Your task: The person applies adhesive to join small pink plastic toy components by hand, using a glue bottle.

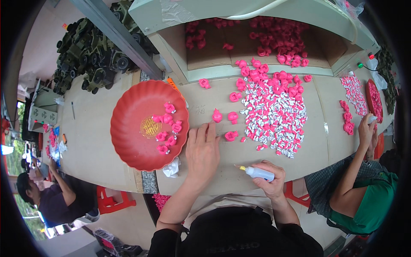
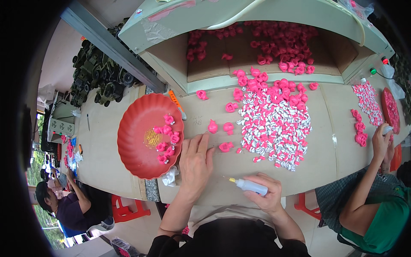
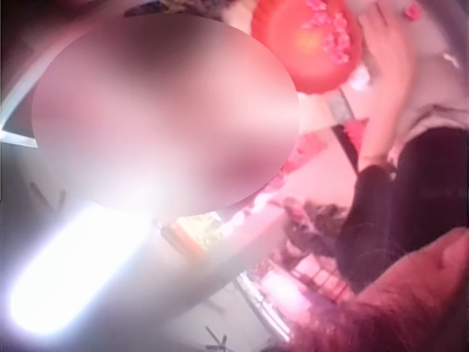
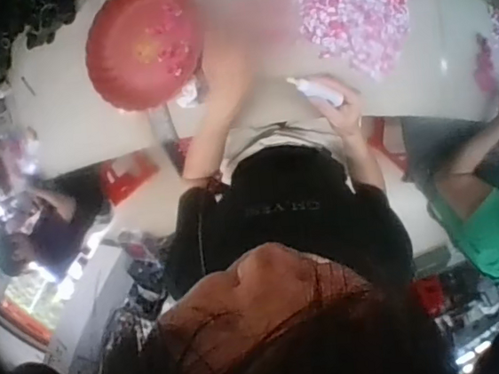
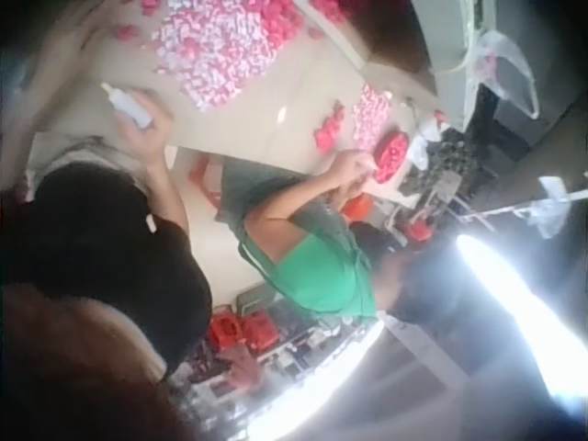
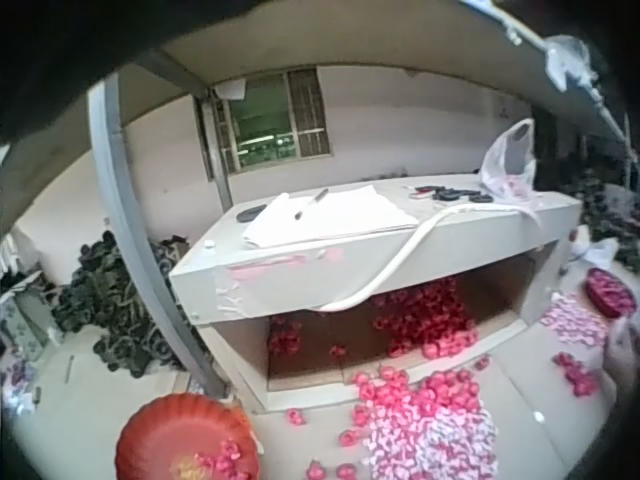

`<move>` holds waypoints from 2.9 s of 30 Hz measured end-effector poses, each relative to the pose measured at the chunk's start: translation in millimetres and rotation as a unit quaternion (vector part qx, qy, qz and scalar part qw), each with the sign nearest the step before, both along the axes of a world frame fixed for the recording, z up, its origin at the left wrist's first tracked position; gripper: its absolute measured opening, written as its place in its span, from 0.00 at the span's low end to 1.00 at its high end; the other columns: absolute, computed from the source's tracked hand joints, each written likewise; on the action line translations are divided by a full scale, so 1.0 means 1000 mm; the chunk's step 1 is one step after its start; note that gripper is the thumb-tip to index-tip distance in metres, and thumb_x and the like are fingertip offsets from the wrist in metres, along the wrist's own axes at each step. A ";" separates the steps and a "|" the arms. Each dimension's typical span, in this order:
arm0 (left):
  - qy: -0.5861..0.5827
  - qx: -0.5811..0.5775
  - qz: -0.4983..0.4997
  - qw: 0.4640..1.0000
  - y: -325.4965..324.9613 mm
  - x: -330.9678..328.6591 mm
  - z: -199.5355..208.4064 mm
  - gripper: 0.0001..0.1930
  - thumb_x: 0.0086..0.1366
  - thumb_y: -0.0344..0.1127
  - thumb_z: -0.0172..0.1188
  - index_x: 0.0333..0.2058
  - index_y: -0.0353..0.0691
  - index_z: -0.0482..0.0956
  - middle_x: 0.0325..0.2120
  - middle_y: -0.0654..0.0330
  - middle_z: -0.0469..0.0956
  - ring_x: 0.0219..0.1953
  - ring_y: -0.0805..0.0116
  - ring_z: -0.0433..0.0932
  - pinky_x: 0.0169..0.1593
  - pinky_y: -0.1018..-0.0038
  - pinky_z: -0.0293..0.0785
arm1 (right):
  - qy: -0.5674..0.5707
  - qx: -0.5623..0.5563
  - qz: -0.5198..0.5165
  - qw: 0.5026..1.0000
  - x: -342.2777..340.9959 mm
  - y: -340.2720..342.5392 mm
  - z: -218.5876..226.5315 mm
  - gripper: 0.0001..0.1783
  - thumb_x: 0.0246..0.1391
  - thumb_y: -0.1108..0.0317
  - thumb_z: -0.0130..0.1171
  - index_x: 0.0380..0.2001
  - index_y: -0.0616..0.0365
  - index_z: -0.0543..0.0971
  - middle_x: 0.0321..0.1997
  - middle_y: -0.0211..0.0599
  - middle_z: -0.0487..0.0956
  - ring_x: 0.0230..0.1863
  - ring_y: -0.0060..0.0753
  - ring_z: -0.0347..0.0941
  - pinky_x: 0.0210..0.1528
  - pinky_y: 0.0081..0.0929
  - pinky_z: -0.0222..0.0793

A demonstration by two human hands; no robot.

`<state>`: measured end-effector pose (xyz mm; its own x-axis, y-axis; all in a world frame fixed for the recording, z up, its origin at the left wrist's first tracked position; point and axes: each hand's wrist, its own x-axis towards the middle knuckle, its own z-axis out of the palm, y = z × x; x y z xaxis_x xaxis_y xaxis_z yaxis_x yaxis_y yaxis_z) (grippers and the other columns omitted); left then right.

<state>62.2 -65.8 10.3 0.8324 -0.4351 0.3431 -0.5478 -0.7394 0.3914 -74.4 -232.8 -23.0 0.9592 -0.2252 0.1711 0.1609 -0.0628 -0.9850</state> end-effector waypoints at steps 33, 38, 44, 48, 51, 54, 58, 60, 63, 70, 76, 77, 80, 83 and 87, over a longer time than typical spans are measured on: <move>0.387 -0.466 -0.050 0.794 0.047 -0.079 -0.028 0.15 0.54 0.16 0.62 0.42 0.31 0.76 0.43 0.54 0.72 0.42 0.66 0.78 0.47 0.74 0.78 | -0.071 -0.210 0.014 0.975 0.002 0.019 0.037 0.24 0.30 0.72 0.74 0.37 0.63 0.80 0.16 0.32 0.72 0.16 0.25 0.63 0.19 0.21 0.57; 0.385 -0.463 -0.044 0.797 0.046 -0.079 -0.027 0.15 0.53 0.17 0.63 0.41 0.32 0.77 0.43 0.54 0.73 0.41 0.66 0.79 0.45 0.75 0.78 | -0.060 -0.211 0.024 0.975 0.002 0.019 0.036 0.24 0.31 0.73 0.74 0.37 0.63 0.80 0.16 0.32 0.72 0.16 0.25 0.64 0.19 0.21 0.58; 0.380 -0.457 -0.042 0.803 0.045 -0.079 -0.026 0.15 0.53 0.18 0.64 0.40 0.33 0.78 0.42 0.54 0.74 0.41 0.67 0.78 0.45 0.76 0.78 | -0.060 -0.217 0.020 0.974 0.002 0.019 0.036 0.24 0.30 0.73 0.75 0.37 0.62 0.80 0.16 0.32 0.72 0.17 0.26 0.64 0.19 0.21 0.58; 0.379 -0.450 -0.034 0.808 0.044 -0.079 -0.026 0.14 0.52 0.18 0.64 0.40 0.34 0.79 0.41 0.55 0.74 0.41 0.68 0.78 0.45 0.76 0.77 | -0.054 -0.205 0.019 0.977 0.003 0.020 0.036 0.24 0.30 0.73 0.75 0.37 0.62 0.81 0.16 0.31 0.72 0.16 0.26 0.64 0.19 0.21 0.58; 0.380 -0.438 -0.038 0.814 0.047 -0.079 -0.026 0.14 0.53 0.17 0.62 0.40 0.33 0.78 0.43 0.54 0.73 0.43 0.67 0.77 0.47 0.75 0.77 | -0.046 -0.202 0.024 0.978 0.002 0.020 0.037 0.23 0.30 0.73 0.75 0.36 0.62 0.81 0.16 0.31 0.72 0.16 0.26 0.64 0.19 0.21 0.58; 0.376 -0.425 -0.047 0.822 0.048 -0.079 -0.027 0.14 0.54 0.15 0.60 0.40 0.31 0.77 0.45 0.54 0.70 0.45 0.65 0.77 0.49 0.74 0.77 | -0.048 -0.206 0.024 0.977 0.002 0.020 0.038 0.23 0.30 0.73 0.75 0.36 0.62 0.81 0.15 0.31 0.71 0.16 0.26 0.64 0.19 0.21 0.58; 0.371 -0.428 -0.041 0.823 0.048 -0.079 -0.029 0.14 0.54 0.14 0.60 0.40 0.32 0.77 0.46 0.54 0.69 0.46 0.65 0.76 0.49 0.74 0.77 | -0.043 -0.209 0.024 0.977 0.002 0.020 0.039 0.23 0.30 0.73 0.75 0.35 0.62 0.81 0.16 0.31 0.72 0.16 0.26 0.64 0.19 0.21 0.58; 0.364 -0.425 -0.041 0.827 0.048 -0.079 -0.029 0.14 0.53 0.14 0.60 0.40 0.32 0.77 0.46 0.54 0.69 0.46 0.64 0.76 0.49 0.74 0.77 | -0.040 -0.214 0.021 0.976 0.002 0.019 0.039 0.23 0.30 0.73 0.75 0.35 0.62 0.81 0.16 0.32 0.72 0.16 0.26 0.64 0.19 0.21 0.59; 0.359 -0.424 -0.040 0.831 0.048 -0.079 -0.029 0.14 0.53 0.13 0.60 0.40 0.31 0.77 0.46 0.54 0.69 0.46 0.64 0.76 0.50 0.74 0.77 | -0.043 -0.214 0.019 0.976 0.002 0.019 0.038 0.22 0.30 0.74 0.74 0.35 0.63 0.81 0.16 0.32 0.73 0.16 0.26 0.65 0.19 0.21 0.59; 0.375 -0.423 -0.047 0.824 0.049 -0.079 -0.026 0.15 0.54 0.15 0.60 0.41 0.31 0.76 0.45 0.54 0.70 0.45 0.64 0.77 0.48 0.73 0.77 | -0.044 -0.207 0.014 0.977 0.002 0.018 0.037 0.21 0.31 0.74 0.74 0.35 0.63 0.80 0.17 0.33 0.74 0.16 0.26 0.65 0.19 0.22 0.58; 0.405 -0.452 -0.028 0.794 0.047 -0.080 -0.024 0.16 0.53 0.18 0.64 0.41 0.32 0.77 0.41 0.55 0.75 0.40 0.68 0.79 0.45 0.76 0.77 | -0.047 -0.201 0.009 0.978 0.002 0.018 0.038 0.21 0.31 0.74 0.73 0.35 0.64 0.81 0.17 0.33 0.74 0.16 0.26 0.64 0.19 0.22 0.58; 0.405 -0.452 -0.028 0.794 0.047 -0.080 -0.024 0.16 0.53 0.18 0.64 0.41 0.32 0.77 0.41 0.55 0.75 0.40 0.68 0.79 0.45 0.76 0.77 | -0.043 -0.199 0.007 0.979 0.002 0.017 0.038 0.21 0.31 0.74 0.73 0.35 0.64 0.81 0.17 0.33 0.74 0.16 0.26 0.64 0.19 0.22 0.58; 0.404 -0.448 -0.028 0.797 0.049 -0.080 -0.024 0.16 0.53 0.19 0.64 0.41 0.32 0.77 0.41 0.55 0.75 0.41 0.68 0.79 0.45 0.76 0.77 | -0.040 -0.201 0.006 0.979 0.002 0.017 0.037 0.20 0.31 0.74 0.73 0.34 0.64 0.81 0.16 0.33 0.73 0.16 0.26 0.64 0.19 0.22 0.57; 0.410 -0.448 -0.027 0.794 0.049 -0.080 -0.024 0.15 0.53 0.19 0.64 0.41 0.32 0.77 0.40 0.56 0.76 0.41 0.69 0.79 0.45 0.76 0.76 | -0.037 -0.191 0.003 0.981 0.002 0.017 0.037 0.20 0.32 0.74 0.73 0.34 0.64 0.81 0.16 0.33 0.73 0.16 0.25 0.64 0.20 0.22 0.58; 0.440 -0.445 -0.025 0.780 0.051 -0.080 -0.024 0.16 0.54 0.20 0.64 0.42 0.32 0.77 0.40 0.56 0.76 0.41 0.70 0.79 0.45 0.76 0.76 | -0.011 -0.153 -0.005 0.988 -0.001 0.013 0.037 0.20 0.32 0.75 0.72 0.35 0.65 0.80 0.19 0.35 0.75 0.19 0.26 0.66 0.22 0.21 0.60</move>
<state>-17.4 -14.5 -13.4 0.9056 -0.3903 -0.1659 0.2016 0.0523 0.9781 -75.3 -219.3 13.6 0.9522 -0.1695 0.2539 0.1805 -0.3581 -0.9161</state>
